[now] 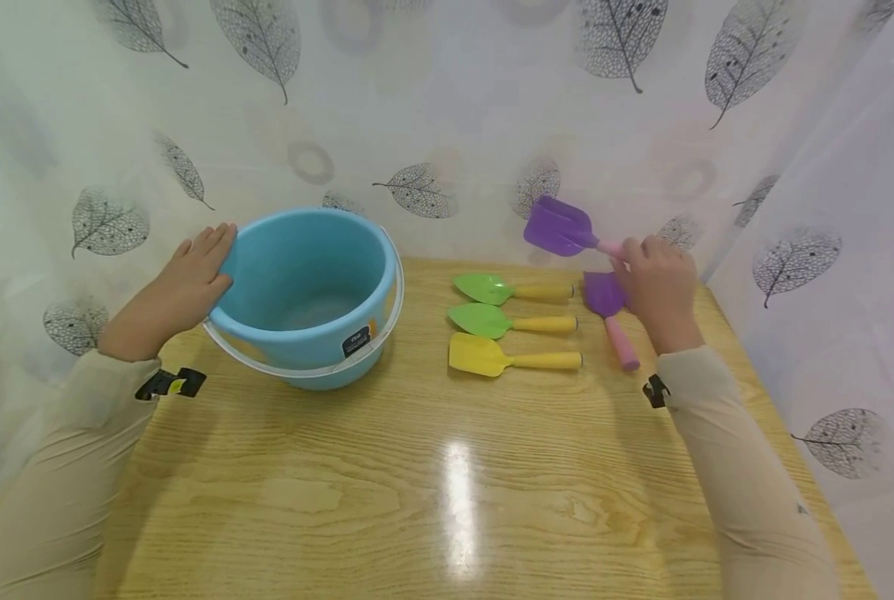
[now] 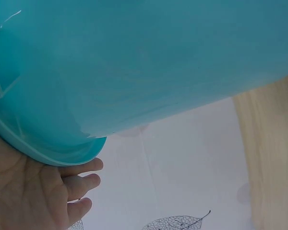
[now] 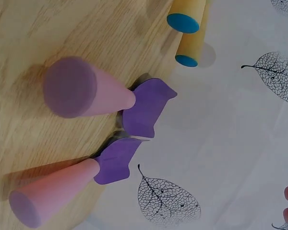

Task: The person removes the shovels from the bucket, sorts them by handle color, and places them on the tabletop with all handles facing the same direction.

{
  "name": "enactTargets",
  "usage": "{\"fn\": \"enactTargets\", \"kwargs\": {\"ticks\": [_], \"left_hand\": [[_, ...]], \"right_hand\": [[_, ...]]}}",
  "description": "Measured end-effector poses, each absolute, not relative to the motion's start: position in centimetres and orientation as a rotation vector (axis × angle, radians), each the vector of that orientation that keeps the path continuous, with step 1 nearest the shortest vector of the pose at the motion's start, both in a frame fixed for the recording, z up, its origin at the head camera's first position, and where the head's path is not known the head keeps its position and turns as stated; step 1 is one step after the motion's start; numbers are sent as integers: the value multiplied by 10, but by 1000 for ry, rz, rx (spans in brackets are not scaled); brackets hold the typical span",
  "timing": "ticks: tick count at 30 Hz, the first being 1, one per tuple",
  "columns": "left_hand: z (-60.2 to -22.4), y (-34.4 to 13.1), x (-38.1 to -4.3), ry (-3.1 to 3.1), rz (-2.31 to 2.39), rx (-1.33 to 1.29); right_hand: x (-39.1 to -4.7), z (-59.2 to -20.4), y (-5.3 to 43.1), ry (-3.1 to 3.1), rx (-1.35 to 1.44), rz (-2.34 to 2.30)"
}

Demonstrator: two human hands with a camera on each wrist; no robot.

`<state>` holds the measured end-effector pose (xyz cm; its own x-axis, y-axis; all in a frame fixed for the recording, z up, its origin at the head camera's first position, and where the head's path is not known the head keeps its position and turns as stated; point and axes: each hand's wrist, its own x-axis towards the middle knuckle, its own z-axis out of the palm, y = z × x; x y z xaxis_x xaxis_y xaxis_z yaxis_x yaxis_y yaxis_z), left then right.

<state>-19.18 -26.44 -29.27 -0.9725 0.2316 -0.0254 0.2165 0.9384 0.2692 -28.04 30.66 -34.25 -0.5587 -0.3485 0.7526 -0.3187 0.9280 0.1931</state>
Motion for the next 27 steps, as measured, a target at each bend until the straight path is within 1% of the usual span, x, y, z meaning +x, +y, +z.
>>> {"fn": "enactTargets", "kwargs": {"ticks": [27], "left_hand": [[-291,-262,-191,3036,416,348]], "right_hand": [[-264,-367,379,-2265,305,-74]]}}
